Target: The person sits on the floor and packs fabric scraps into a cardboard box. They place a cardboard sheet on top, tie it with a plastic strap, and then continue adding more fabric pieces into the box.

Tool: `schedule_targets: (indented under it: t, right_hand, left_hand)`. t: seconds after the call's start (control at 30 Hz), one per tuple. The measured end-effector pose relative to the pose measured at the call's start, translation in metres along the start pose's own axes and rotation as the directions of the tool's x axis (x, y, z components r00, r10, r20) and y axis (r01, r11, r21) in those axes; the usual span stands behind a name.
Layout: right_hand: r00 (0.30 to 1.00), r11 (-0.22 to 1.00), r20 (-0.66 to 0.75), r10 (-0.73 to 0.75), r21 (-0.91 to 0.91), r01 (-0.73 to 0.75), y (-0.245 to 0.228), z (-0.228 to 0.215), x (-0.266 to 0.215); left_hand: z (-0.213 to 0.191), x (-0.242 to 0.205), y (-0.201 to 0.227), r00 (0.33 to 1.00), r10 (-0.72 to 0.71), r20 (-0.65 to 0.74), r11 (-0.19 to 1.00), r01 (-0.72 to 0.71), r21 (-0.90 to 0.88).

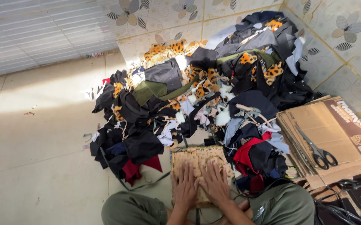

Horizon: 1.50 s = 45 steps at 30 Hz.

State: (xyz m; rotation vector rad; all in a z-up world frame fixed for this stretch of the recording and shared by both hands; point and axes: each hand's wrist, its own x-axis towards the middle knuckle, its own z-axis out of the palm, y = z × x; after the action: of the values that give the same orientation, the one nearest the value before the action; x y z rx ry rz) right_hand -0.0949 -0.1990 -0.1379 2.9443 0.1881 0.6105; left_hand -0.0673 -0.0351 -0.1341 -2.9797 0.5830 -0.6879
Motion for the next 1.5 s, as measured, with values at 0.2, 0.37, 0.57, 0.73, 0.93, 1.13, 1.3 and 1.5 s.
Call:
schedule_targets:
  t: [0.2, 0.37, 0.57, 0.73, 0.93, 1.13, 1.3, 1.5]
  right_hand:
    - [0.999, 0.976, -0.044, -0.032, -0.218, 0.021, 0.007, 0.035, -0.001]
    - [0.763, 0.857, 0.641, -0.086, 0.439, -0.272, 0.043, -0.084, 0.147]
    - [0.983, 0.726, 0.075, 0.17, 0.664, -0.176, 0.091, -0.05, 0.301]
    - [0.897, 0.821, 0.265, 0.353, 0.372, -0.433, 0.115, 0.01, 0.357]
    - [0.813, 0.553, 0.387, 0.434, 0.598, -0.58, 0.155, -0.008, 0.358]
    - [0.875, 0.66, 0.104, 0.473, 0.616, -0.43, 0.179, -0.102, 0.346]
    - [0.894, 0.667, -0.126, 0.431, 0.711, -0.221, 0.187, -0.124, 0.343]
    - [0.902, 0.435, 0.198, 0.383, 0.823, -0.365, 0.184, -0.112, 0.32]
  left_hand:
    - [0.011, 0.004, 0.002, 0.999, -0.02, -0.034, 0.998, 0.022, 0.052]
    - [-0.002, 0.08, -0.004, 0.984, -0.05, 0.173, 0.991, 0.07, -0.114]
    - [-0.029, 0.212, -0.008, 0.946, -0.228, 0.232, 0.518, 0.32, -0.794]
    - [-0.06, 0.294, -0.015, 0.919, -0.269, 0.29, 0.362, 0.375, -0.853]
    - [-0.059, 0.325, -0.02, 0.936, -0.054, 0.347, 0.385, 0.34, -0.858]
    - [-0.061, 0.315, -0.003, 0.916, 0.016, 0.4, 0.054, 0.399, -0.915]
    - [-0.075, 0.327, 0.018, 0.818, 0.069, 0.571, -0.591, 0.495, -0.637]
    - [-0.136, 0.336, 0.012, 0.777, -0.027, 0.629, -0.692, 0.44, -0.573]
